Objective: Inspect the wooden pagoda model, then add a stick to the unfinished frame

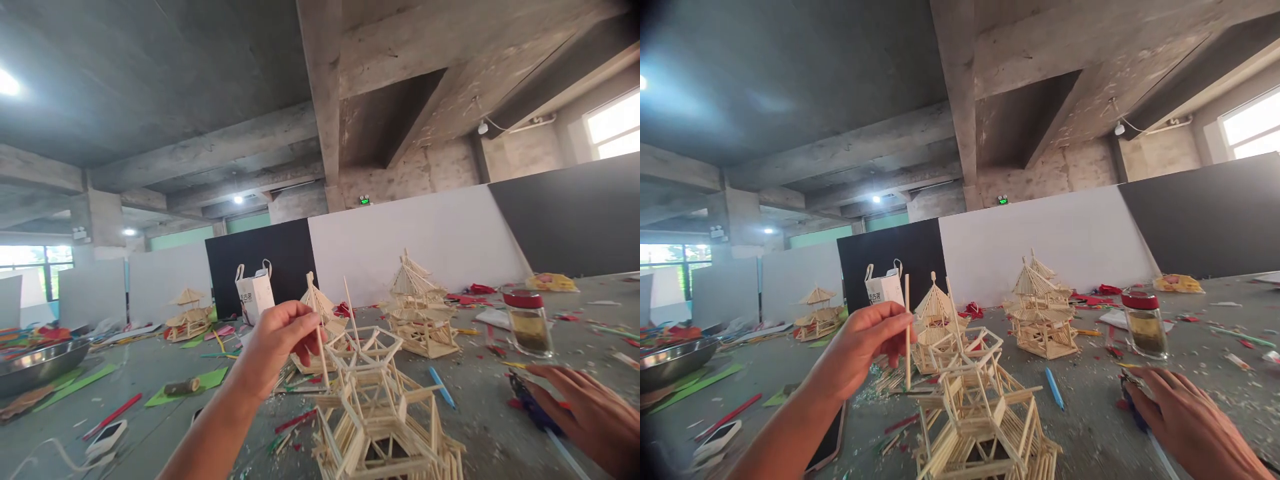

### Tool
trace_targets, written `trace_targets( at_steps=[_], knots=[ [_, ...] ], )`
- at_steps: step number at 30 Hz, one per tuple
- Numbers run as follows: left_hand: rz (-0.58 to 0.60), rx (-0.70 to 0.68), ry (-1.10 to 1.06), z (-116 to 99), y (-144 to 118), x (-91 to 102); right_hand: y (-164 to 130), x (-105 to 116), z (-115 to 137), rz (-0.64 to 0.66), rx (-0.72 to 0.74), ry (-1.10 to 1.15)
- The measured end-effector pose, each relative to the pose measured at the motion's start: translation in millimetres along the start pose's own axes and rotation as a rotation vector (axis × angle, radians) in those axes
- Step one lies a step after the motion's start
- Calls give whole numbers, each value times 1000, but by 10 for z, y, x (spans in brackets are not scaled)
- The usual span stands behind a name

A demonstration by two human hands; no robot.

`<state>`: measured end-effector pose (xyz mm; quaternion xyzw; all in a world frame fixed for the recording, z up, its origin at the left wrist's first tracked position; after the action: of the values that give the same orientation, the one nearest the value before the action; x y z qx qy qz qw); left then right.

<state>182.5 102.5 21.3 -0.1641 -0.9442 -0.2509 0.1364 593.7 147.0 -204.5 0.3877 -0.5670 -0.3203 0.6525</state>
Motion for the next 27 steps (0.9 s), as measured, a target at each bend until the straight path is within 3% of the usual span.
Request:
trace_targets(
  at_steps=[4,8,14,27],
  knots=[
    [59,11,8,96,14,-178,10,10,35,-25,68,-16],
    [95,41,57,182,39,-199,40,84,80,-64,75,-25],
    [161,75,94,118,60,-208,17,50,54,-56,64,11],
    [85,11,144,-11,277,-96,-27,-33,-33,-24,-40,62]
  ],
)
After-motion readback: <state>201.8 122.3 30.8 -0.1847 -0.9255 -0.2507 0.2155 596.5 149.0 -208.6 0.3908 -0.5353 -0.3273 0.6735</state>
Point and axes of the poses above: each hand's wrist, its own y-axis towards the middle knuckle, its own x-axis out of the back of the hand, z = x × y, the point moved 4 cm from there along y, towards the middle knuckle, and after that the axes turned 4 degrees about z, right-handed, at the moved point
